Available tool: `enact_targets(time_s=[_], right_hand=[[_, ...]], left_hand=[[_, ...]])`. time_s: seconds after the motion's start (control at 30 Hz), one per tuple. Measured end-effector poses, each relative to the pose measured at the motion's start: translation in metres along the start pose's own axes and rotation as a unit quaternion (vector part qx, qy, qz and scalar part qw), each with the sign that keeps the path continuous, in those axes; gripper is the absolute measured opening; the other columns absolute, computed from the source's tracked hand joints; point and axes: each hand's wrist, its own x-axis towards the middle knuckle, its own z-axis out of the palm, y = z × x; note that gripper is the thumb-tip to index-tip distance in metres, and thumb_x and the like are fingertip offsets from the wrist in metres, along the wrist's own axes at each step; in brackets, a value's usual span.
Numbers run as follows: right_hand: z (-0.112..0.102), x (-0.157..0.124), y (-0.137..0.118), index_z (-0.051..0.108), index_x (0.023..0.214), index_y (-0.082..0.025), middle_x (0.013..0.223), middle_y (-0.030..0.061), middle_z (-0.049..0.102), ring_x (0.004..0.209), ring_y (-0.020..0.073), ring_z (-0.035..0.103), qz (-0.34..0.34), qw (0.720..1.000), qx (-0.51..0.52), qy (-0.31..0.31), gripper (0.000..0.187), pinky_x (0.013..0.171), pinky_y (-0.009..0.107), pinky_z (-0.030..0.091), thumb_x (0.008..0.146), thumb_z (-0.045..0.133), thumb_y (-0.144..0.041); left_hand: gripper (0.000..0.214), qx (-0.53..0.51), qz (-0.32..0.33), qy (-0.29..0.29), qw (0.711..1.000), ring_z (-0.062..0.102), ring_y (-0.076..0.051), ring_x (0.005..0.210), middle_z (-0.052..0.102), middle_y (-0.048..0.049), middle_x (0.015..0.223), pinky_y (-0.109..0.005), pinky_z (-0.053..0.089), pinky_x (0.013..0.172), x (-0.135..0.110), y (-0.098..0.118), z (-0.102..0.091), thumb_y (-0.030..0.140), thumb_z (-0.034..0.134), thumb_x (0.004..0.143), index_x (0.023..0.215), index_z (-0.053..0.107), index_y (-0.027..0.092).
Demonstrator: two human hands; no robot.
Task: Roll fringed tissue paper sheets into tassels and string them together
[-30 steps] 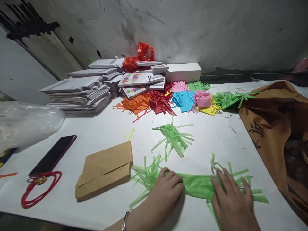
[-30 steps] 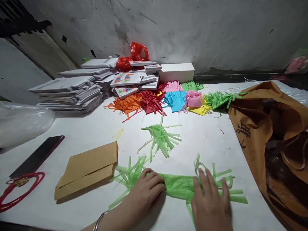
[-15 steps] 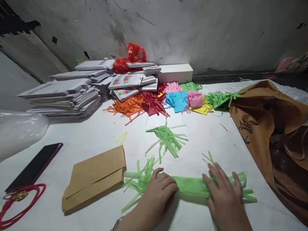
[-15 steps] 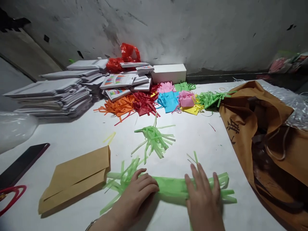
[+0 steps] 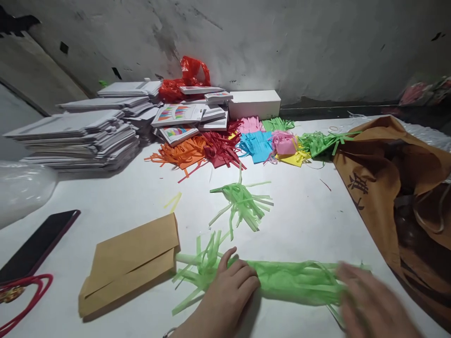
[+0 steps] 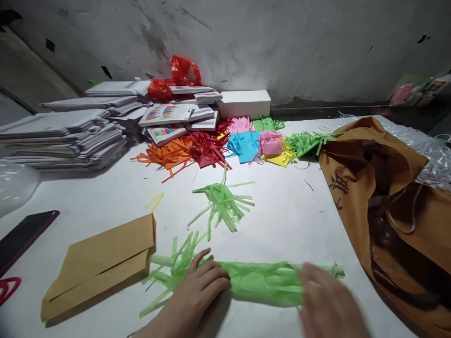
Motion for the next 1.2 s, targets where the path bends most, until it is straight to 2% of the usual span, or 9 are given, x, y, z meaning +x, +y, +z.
enact_targets(time_s=[0.1, 0.2, 0.4, 0.53, 0.7, 0.87, 0.97, 1.07, 1.2], right_hand=[[0.03, 0.028, -0.066, 0.066, 0.126, -0.017, 0.12, 0.0096, 0.073, 0.109, 0.025, 0.067, -0.125, 0.99, 0.037, -0.045, 0.032, 0.098, 0.037, 0.049, 0.097, 0.052, -0.016], [0.051, 0.031, -0.094, 0.07, 0.107, -0.016, 0.098, 0.0076, 0.074, 0.092, 0.0222, 0.068, -0.109, 0.989, 0.099, -0.028, 0.029, 0.092, 0.037, 0.048, 0.099, 0.043, -0.008], [0.054, 0.013, -0.076, 0.065, 0.096, -0.022, 0.087, 0.0035, 0.065, 0.08, 0.0195, 0.061, -0.014, 0.984, 0.162, -0.07, 0.019, 0.08, 0.034, 0.041, 0.103, 0.048, -0.017], [0.05, 0.017, -0.067, 0.057, 0.086, -0.023, 0.08, -0.0004, 0.06, 0.074, 0.0173, 0.059, 0.025, 0.981, 0.133, -0.137, 0.02, 0.075, 0.033, 0.036, 0.104, 0.048, -0.021], [0.059, 0.025, -0.068, 0.047, 0.08, -0.023, 0.07, -0.0031, 0.053, 0.063, 0.0178, 0.054, 0.025, 0.991, 0.037, -0.124, 0.025, 0.069, 0.034, 0.028, 0.105, 0.046, -0.02], [0.059, 0.032, -0.07, 0.045, 0.077, -0.024, 0.065, -0.0034, 0.051, 0.059, 0.0183, 0.052, 0.038, 0.991, 0.004, -0.125, 0.028, 0.067, 0.035, 0.027, 0.105, 0.047, -0.024], [0.051, 0.038, -0.072, 0.056, 0.087, -0.022, 0.078, 0.0027, 0.062, 0.073, 0.0232, 0.059, 0.076, 0.993, -0.011, -0.091, 0.015, 0.074, 0.041, 0.034, 0.102, 0.052, -0.021], [0.048, 0.041, -0.081, 0.064, 0.106, -0.02, 0.101, 0.01, 0.069, 0.096, 0.028, 0.062, 0.035, 0.997, 0.054, -0.035, 0.014, 0.09, 0.048, 0.038, 0.1, 0.053, -0.014], [0.061, 0.039, -0.095, 0.068, 0.103, -0.016, 0.093, 0.0096, 0.07, 0.094, 0.024, 0.059, -0.052, 0.986, 0.159, 0.001, 0.036, 0.096, 0.043, 0.038, 0.102, 0.033, -0.008]], left_hand=[[0.031, -0.003, 0.005, -0.004, 1.0, 0.064, -0.019, 0.082, 0.072, -0.0012, 0.089, -0.051, 0.027, 0.116, -0.002, 0.004, 0.0, -0.001, 0.044, 0.085, 0.099, 0.058, 0.022], [0.026, 0.014, 0.017, 0.004, 1.0, 0.063, -0.019, 0.081, 0.072, -0.001, 0.088, -0.048, 0.029, 0.115, -0.011, 0.005, 0.005, 0.002, 0.045, 0.09, 0.098, 0.059, 0.023], [0.023, 0.027, -0.033, 0.028, 0.999, 0.059, -0.019, 0.078, 0.069, -0.0014, 0.087, -0.044, 0.035, 0.098, -0.022, -0.001, 0.01, 0.002, 0.048, 0.087, 0.092, 0.059, 0.022], [0.019, 0.059, -0.093, -0.032, 0.993, 0.057, -0.021, 0.074, 0.065, -0.0014, 0.081, -0.04, 0.037, 0.083, -0.011, -0.003, 0.006, 0.007, 0.049, 0.093, 0.084, 0.058, 0.021], [0.028, 0.143, -0.149, -0.116, 0.972, 0.056, -0.024, 0.071, 0.064, -0.0019, 0.075, -0.042, 0.034, 0.079, 0.005, -0.004, 0.004, 0.008, 0.046, 0.098, 0.076, 0.059, 0.02], [0.029, 0.156, -0.159, -0.122, 0.967, 0.054, -0.023, 0.067, 0.063, -0.0014, 0.071, -0.041, 0.031, 0.076, 0.008, -0.008, 0.005, 0.01, 0.05, 0.097, 0.072, 0.058, 0.02], [0.027, 0.147, -0.156, -0.106, 0.971, 0.054, -0.022, 0.067, 0.063, -0.0007, 0.071, -0.041, 0.03, 0.076, 0.007, -0.011, 0.009, 0.013, 0.053, 0.096, 0.071, 0.058, 0.02], [0.025, 0.14, -0.152, -0.098, 0.973, 0.053, -0.022, 0.067, 0.062, 0.0, 0.07, -0.042, 0.031, 0.077, 0.006, -0.013, 0.013, 0.014, 0.056, 0.094, 0.07, 0.058, 0.02], [0.023, 0.146, -0.161, -0.082, 0.973, 0.053, -0.022, 0.07, 0.061, -0.0011, 0.073, -0.043, 0.033, 0.078, 0.008, -0.01, 0.009, 0.011, 0.054, 0.094, 0.073, 0.057, 0.02]])
